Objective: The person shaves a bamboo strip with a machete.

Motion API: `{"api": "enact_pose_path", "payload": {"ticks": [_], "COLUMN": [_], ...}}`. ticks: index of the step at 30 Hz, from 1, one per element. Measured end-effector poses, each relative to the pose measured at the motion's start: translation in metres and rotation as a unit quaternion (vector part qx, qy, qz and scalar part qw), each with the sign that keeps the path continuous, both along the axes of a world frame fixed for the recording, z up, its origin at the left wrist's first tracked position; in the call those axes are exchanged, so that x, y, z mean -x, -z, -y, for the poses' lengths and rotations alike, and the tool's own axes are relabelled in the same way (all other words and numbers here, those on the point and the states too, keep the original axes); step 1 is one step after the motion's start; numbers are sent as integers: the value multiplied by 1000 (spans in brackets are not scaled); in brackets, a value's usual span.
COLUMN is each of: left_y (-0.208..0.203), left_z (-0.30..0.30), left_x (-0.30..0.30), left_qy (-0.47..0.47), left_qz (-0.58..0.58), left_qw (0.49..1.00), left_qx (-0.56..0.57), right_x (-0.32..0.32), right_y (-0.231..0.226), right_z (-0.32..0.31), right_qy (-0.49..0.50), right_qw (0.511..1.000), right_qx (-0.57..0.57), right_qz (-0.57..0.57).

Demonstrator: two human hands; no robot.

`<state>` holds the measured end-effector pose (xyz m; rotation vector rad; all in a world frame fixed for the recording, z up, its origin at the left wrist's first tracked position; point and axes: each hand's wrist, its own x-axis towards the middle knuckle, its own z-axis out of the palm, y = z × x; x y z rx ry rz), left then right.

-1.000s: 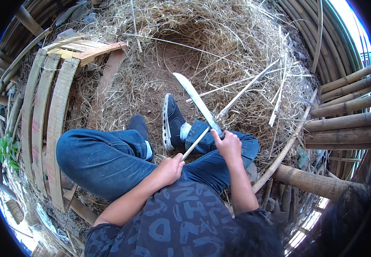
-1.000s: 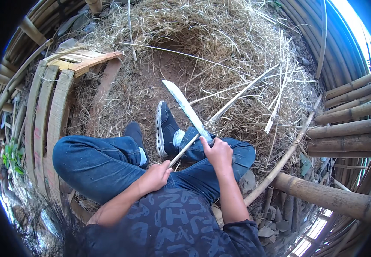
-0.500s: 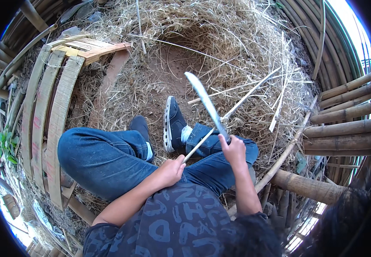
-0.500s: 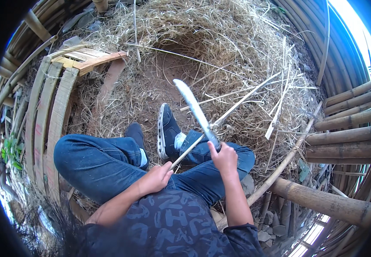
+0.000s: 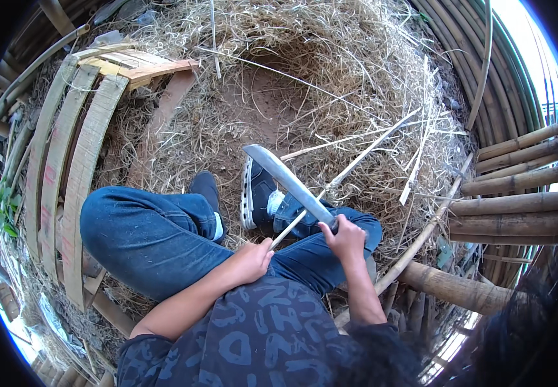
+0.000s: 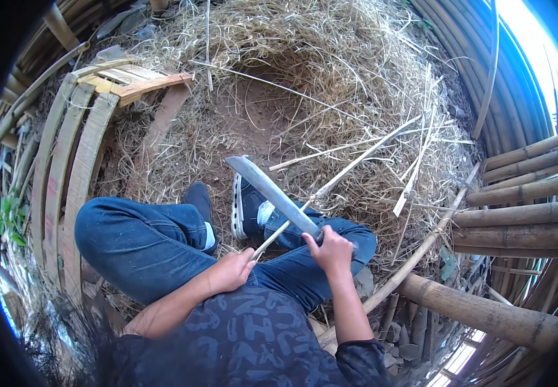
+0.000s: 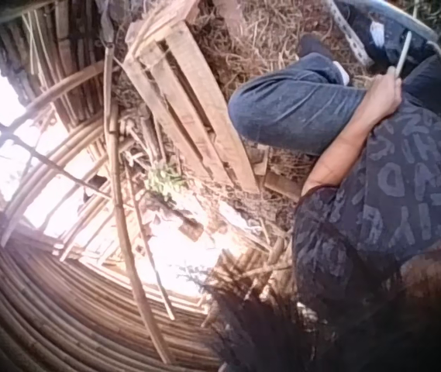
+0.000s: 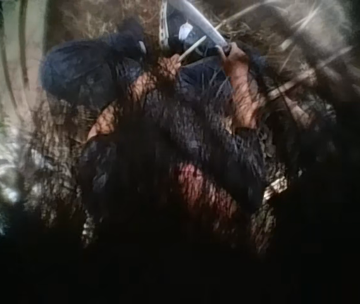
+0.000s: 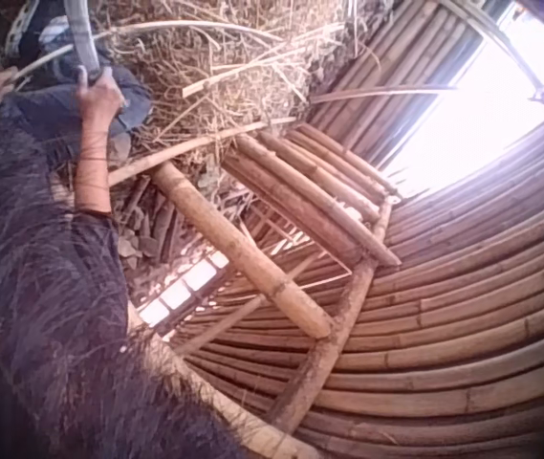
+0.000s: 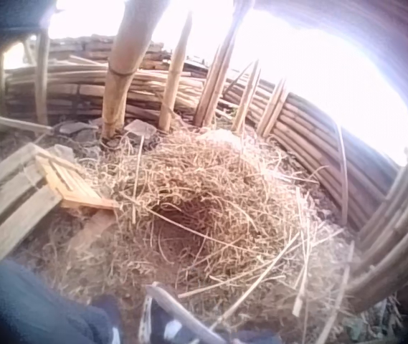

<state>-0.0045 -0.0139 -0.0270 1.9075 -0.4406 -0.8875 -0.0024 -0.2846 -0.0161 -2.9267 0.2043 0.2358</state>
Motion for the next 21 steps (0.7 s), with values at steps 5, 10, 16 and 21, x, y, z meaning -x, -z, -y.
{"api": "enact_pose_path", "payload": {"ticks": [5,10,16,21], "left_y": [-1,-1,1,-3], "left_z": [4,3,3,1], "left_x": [-6,0,-1,-4], "left_qy": [11,11,-1,-7], "left_qz": [-2,-5,0,0], "left_qw": [1000,1000,1000,1000], "left_qx": [15,13,3,-11], "right_x": [-7,7,18,-4], "right_y": [23,16,11,8], "right_z": [22,16,-19,-14], "right_qy": [157,149,14,42], "right_qw": [986,989,993,999], "right_qx": [39,-13,-99,15], "right_qz": [32,0,-69,-28]}}
